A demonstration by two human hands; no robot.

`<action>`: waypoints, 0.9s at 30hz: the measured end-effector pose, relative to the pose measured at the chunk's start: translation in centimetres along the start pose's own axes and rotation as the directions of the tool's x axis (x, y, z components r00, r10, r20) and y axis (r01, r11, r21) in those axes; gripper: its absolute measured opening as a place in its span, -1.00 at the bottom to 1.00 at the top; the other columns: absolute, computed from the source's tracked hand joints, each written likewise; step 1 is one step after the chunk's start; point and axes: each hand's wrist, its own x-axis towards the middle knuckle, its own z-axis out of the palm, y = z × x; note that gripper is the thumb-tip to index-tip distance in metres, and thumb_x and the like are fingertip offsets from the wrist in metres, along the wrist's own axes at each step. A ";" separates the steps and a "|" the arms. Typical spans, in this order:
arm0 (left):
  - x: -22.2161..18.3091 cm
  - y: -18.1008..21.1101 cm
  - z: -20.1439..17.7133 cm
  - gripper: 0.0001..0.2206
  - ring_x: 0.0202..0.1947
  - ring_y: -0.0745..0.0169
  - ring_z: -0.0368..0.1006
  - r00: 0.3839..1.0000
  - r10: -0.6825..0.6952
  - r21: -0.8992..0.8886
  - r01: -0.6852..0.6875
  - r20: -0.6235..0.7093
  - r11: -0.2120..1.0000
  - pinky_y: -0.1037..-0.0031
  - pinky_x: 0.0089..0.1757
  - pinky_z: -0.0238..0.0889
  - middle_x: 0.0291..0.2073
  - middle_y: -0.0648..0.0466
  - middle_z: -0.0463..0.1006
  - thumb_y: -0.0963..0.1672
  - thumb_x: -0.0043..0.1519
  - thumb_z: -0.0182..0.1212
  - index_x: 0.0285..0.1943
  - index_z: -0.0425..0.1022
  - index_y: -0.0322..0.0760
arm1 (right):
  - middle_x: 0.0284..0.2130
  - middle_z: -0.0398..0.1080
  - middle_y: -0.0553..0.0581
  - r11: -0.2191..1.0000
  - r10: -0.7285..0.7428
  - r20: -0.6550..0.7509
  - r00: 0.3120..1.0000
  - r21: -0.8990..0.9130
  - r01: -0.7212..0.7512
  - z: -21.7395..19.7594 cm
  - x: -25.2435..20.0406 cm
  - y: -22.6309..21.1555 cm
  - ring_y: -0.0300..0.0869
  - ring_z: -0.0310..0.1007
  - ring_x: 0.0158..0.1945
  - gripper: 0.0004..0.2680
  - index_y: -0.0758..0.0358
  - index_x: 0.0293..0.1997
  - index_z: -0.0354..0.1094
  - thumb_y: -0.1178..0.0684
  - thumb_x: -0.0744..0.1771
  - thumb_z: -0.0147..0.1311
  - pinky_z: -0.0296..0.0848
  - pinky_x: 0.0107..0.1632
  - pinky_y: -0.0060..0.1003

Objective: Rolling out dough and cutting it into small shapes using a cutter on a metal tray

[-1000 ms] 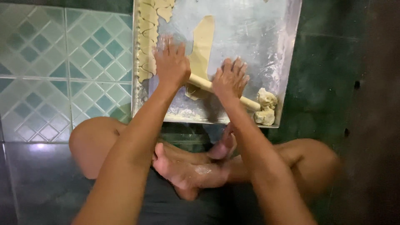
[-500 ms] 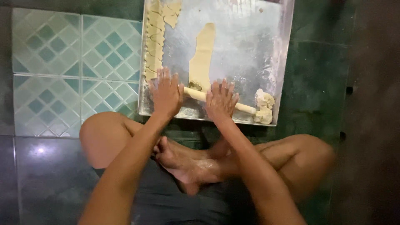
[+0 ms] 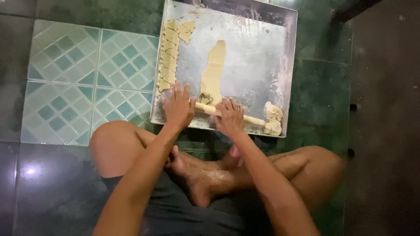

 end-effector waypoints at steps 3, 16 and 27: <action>0.4 0.4 -0.4 -0.44 0.53 -0.31 -0.04 0.999 0.027 0.037 -0.028 0.017 0.999 -0.43 0.26 -0.17 0.47 -0.29 0.19 0.13 0.41 -0.09 0.51 0.25 -0.16 | 0.02 0.44 -0.01 0.998 -0.031 -0.014 0.999 0.049 0.032 -0.1 0.5 0.2 0.03 0.39 0.20 -0.71 -0.14 -0.08 0.44 -0.16 0.17 0.34 0.40 0.08 0.08; 6.6 0.6 2.0 -0.60 0.41 -0.34 0.18 0.960 0.146 0.148 -0.113 -0.239 0.983 -0.37 0.14 0.06 0.32 -0.28 0.37 0.06 0.29 0.16 0.23 0.53 -0.11 | 0.31 0.22 0.26 0.999 -0.049 0.159 0.986 0.026 0.045 0.5 3.8 2.7 0.25 0.11 0.42 -0.58 -0.04 0.38 0.21 -0.34 0.41 -0.12 0.11 0.27 0.34; 12.5 2.4 0.0 -0.58 0.18 -0.34 0.29 0.978 0.071 0.077 -0.057 -0.198 0.995 -0.22 0.09 0.07 0.27 -0.29 0.32 -0.02 0.34 0.07 0.31 0.38 -0.32 | 0.49 -0.12 0.28 0.983 0.156 0.355 0.922 0.040 -0.181 0.3 10.4 4.4 0.29 -0.30 0.53 -0.54 0.08 0.48 0.00 -0.26 0.42 -0.25 -0.26 0.38 0.49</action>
